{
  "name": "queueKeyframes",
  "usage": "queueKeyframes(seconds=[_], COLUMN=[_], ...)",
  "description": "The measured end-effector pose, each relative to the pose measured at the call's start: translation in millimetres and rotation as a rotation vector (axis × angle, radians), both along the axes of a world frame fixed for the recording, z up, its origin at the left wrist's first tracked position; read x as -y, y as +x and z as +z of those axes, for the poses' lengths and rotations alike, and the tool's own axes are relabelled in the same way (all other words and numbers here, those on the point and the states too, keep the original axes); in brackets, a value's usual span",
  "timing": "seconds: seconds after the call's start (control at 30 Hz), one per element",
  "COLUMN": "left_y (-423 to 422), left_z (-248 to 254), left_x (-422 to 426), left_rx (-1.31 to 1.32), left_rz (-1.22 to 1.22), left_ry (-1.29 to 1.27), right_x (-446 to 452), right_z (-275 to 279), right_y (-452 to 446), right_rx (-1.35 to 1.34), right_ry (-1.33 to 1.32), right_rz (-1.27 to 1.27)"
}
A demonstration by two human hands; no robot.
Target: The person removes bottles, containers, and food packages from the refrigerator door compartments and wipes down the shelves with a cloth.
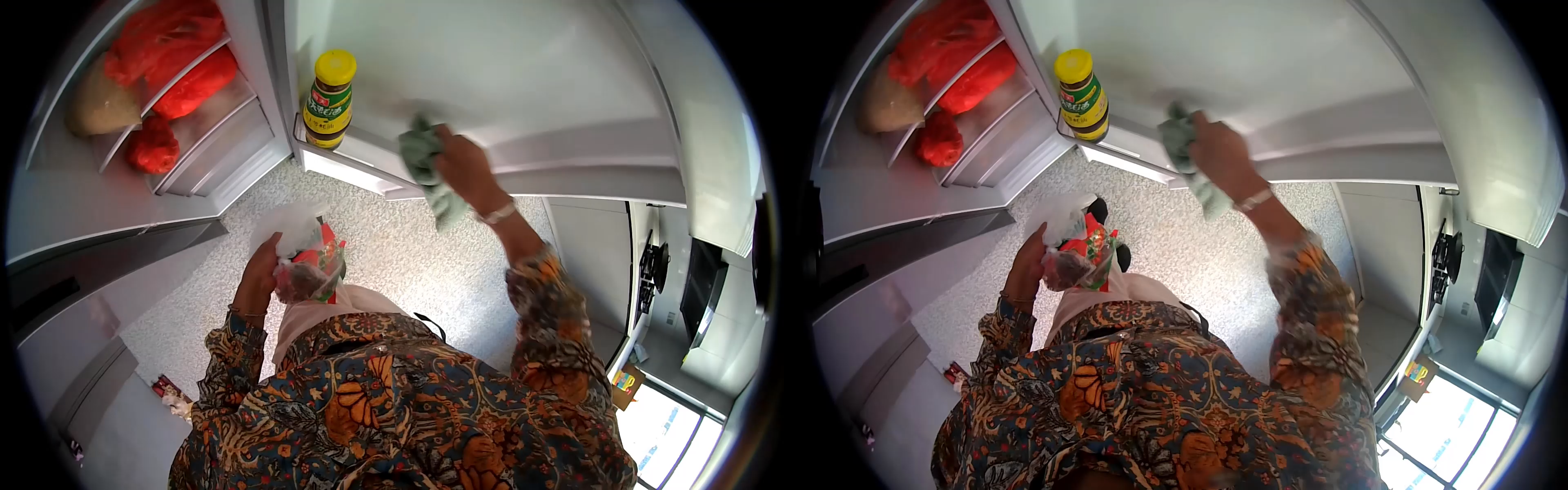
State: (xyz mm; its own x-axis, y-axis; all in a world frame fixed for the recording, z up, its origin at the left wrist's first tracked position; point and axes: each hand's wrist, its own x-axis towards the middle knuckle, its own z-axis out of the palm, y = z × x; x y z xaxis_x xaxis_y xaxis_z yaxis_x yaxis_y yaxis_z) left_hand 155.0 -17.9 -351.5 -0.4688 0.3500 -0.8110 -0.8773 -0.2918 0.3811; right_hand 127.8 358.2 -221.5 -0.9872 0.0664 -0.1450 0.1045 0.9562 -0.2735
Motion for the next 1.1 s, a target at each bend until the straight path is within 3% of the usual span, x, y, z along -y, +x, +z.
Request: queueKeyframes(seconds=[0.03, 0.13, 0.3, 0.6, 0.7, 0.8, 0.9, 1.1], left_y=[1, 1, 10, 14, 16, 14, 18, 26], left_z=[1, -6, -52, -25, -46, -46, -44, -68], left_x=[2, 13, 38, 37, 49, 51, 53, 58], left_rx=[0.015, 0.048, 0.056, 0.037, 0.019, 0.088, 0.100, 0.022], left_rz=[0.003, 0.025, 0.063, 0.123, 0.107, 0.086, 0.130, 0.088], left_ry=[-0.014, 0.003, 0.123, 0.048, 0.141, 0.089, 0.155, 0.131], right_x=[4, -3, -21, -43, -39, -45, -52, -39], right_z=[-28, -77, -57, -80, -61, -67, -65, -53], right_y=[-9, -15, -1, 10, 5, -2, -10, -19], right_rx=[0.062, -0.163, 0.036, 0.279, 0.319, 0.532, 0.815, 1.097], right_ry=[0.086, 0.219, 0.211, 0.344, 0.292, 0.306, 0.262, 0.173], right_rz=[0.091, 0.423, 0.341, 0.138, 0.201, 0.177, 0.308, 0.292])
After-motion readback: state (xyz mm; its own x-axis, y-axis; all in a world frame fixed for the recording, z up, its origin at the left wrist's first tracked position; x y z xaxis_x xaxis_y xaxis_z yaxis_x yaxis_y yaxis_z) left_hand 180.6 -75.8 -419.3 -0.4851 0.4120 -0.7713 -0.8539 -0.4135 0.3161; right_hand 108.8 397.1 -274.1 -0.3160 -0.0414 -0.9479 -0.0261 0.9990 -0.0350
